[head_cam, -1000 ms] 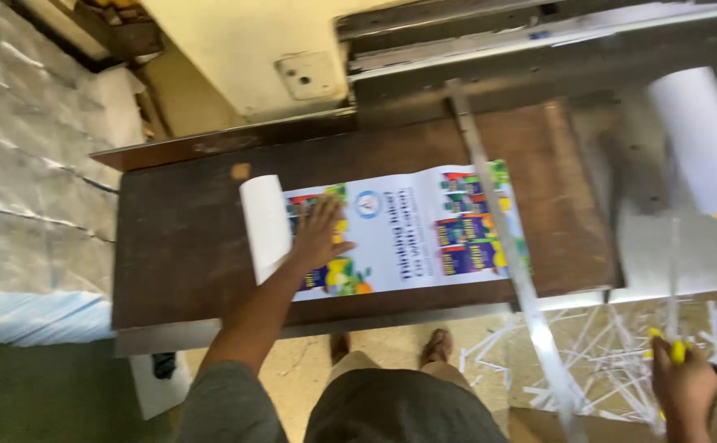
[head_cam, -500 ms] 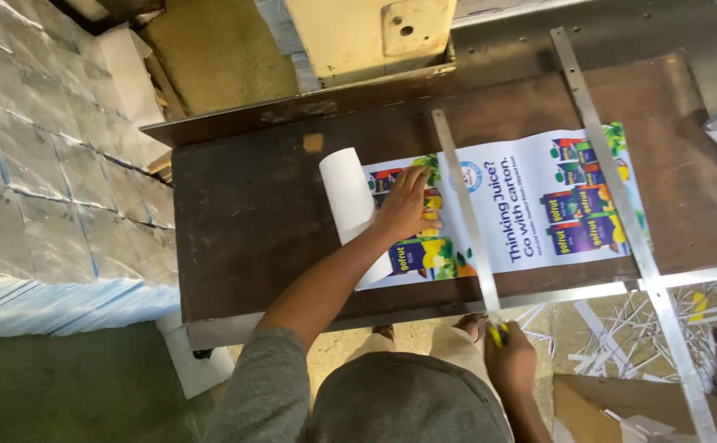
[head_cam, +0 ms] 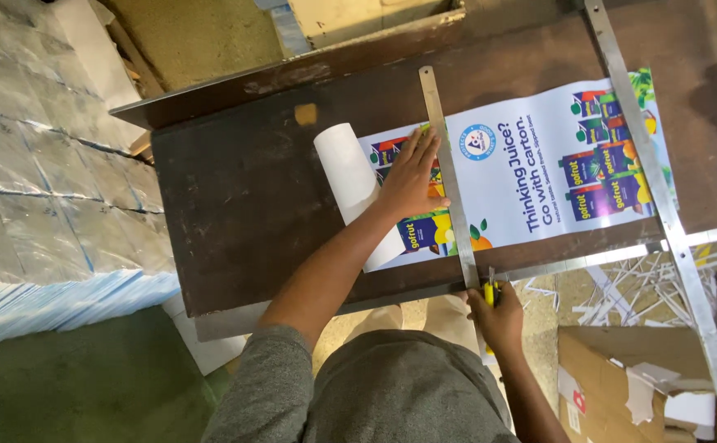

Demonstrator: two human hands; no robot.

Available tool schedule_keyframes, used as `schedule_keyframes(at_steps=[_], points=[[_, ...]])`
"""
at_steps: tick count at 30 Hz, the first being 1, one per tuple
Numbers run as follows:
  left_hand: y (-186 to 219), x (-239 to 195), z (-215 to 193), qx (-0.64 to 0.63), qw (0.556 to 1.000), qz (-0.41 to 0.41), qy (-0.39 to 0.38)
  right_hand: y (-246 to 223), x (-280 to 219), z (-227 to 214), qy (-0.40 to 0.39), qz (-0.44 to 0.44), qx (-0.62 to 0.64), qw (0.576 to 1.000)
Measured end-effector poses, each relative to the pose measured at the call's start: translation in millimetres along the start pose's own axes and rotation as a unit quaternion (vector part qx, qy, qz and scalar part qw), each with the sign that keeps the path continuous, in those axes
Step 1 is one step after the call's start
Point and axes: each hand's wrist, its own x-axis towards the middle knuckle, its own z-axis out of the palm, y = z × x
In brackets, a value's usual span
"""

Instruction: Cutting printed paper sheets to size using a metal ruler and a utility knife on a workbench.

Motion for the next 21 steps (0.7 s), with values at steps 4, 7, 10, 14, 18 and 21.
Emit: schedule_keyframes(at_steps=[4, 7, 10, 14, 18, 21], points=[[-1, 1, 4, -0.021, 1.0, -0.013, -0.016, -5, 8, 2, -0.026, -0.009, 0.06, 0.998], [0, 1, 5, -0.022, 1.0, -0.013, -0.008, 0, 11, 8, -0.019, -0.017, -0.025, 0.999], [0, 0, 7, -0.007, 1.0, -0.012, -0.009, -13, 7, 7, -0.01, -0.014, -0.017, 1.0], [-2, 1, 13, -0.019, 1.0, -0.014, -0.007, -35, 7, -3, -0.018, 0.008, -0.027, 0.999], [-2, 3, 12, -0.02, 0.999, -0.023, -0.021, -19, 17, -4, -0.019, 0.01, -0.015, 1.0], [-2, 5, 10, 0.008, 0.999, -0.02, -0.03, -9, 22, -3, -0.024, 0.013, -0.014, 1.0]])
